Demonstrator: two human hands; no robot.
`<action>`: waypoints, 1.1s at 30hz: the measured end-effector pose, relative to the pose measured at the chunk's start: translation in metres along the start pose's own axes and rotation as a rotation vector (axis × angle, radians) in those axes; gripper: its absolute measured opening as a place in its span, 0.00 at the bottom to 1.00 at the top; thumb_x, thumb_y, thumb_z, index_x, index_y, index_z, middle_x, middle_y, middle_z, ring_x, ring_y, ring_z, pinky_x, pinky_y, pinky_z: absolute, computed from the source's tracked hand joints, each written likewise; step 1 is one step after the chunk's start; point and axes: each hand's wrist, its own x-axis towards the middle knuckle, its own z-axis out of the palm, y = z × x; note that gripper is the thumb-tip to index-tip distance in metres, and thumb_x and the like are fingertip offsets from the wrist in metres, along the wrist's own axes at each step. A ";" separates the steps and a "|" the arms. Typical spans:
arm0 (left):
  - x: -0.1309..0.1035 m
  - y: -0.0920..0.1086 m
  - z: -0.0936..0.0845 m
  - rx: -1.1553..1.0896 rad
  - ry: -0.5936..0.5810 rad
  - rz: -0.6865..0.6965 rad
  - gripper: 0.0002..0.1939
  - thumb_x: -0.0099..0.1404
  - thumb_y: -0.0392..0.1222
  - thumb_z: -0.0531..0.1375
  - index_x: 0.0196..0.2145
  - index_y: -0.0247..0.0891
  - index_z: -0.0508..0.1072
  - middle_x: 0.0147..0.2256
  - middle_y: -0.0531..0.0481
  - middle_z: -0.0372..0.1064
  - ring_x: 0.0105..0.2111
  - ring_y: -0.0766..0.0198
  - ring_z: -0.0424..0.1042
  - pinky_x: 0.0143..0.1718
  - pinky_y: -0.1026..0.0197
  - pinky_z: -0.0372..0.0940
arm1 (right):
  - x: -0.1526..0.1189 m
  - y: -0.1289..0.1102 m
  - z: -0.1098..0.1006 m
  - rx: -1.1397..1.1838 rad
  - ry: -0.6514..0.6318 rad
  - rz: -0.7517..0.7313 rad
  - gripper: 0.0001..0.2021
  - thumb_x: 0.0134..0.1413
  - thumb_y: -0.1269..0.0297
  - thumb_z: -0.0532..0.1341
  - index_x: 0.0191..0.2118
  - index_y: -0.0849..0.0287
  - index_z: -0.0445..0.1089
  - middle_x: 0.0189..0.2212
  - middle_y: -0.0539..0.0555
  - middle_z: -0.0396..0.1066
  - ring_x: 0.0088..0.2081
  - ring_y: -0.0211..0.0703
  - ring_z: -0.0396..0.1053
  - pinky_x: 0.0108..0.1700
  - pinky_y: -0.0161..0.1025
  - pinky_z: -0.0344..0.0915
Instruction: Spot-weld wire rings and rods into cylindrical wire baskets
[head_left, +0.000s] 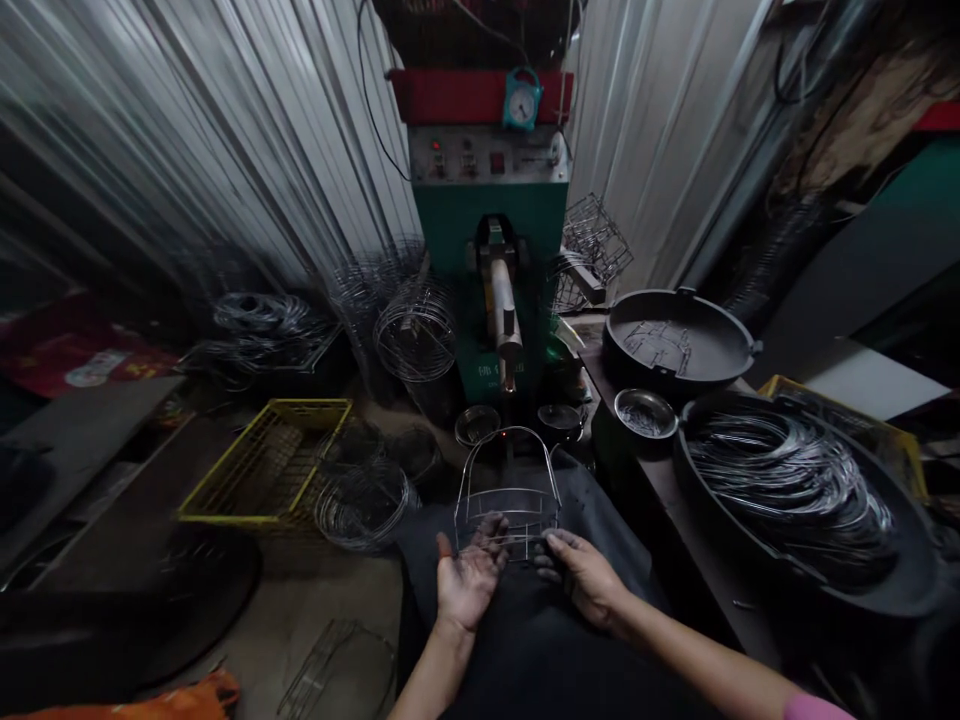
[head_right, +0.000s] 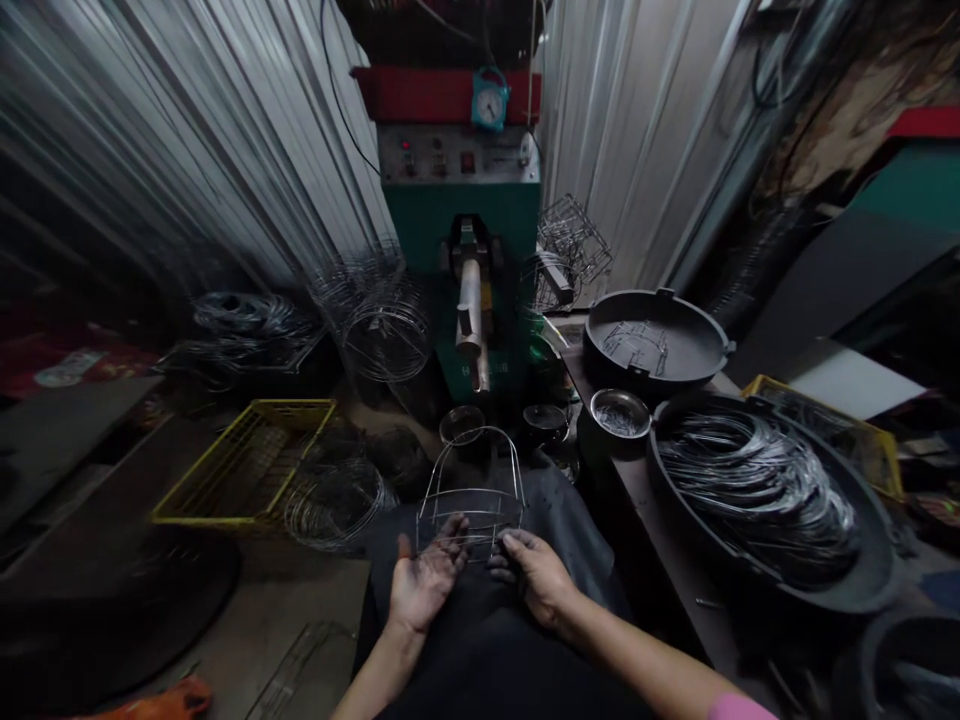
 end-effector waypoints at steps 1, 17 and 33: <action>-0.005 -0.002 0.002 0.030 0.001 0.010 0.32 0.57 0.61 0.47 0.49 0.36 0.66 0.46 0.37 0.67 0.50 0.52 0.62 0.50 0.47 0.54 | 0.001 0.000 0.001 0.020 0.010 -0.004 0.13 0.35 0.64 0.68 0.29 0.62 0.67 0.24 0.50 0.68 0.25 0.34 0.68 0.30 0.32 0.65; -0.002 -0.023 0.069 0.480 0.214 0.188 0.25 0.47 0.43 0.65 0.44 0.46 0.67 0.31 0.51 0.70 0.30 0.62 0.70 0.33 0.60 0.65 | -0.002 -0.030 0.016 -0.742 -0.406 -0.372 0.18 0.48 0.64 0.57 0.47 0.50 0.66 0.41 0.49 0.70 0.41 0.42 0.68 0.43 0.40 0.63; 0.008 -0.009 0.053 0.644 0.602 0.299 0.26 0.35 0.45 0.69 0.36 0.38 0.71 0.18 0.57 0.62 0.18 0.70 0.63 0.17 0.68 0.58 | 0.177 -0.247 -0.162 -1.812 0.751 -0.130 0.11 0.54 0.66 0.55 0.42 0.66 0.67 0.40 0.59 0.69 0.42 0.44 0.67 0.44 0.46 0.62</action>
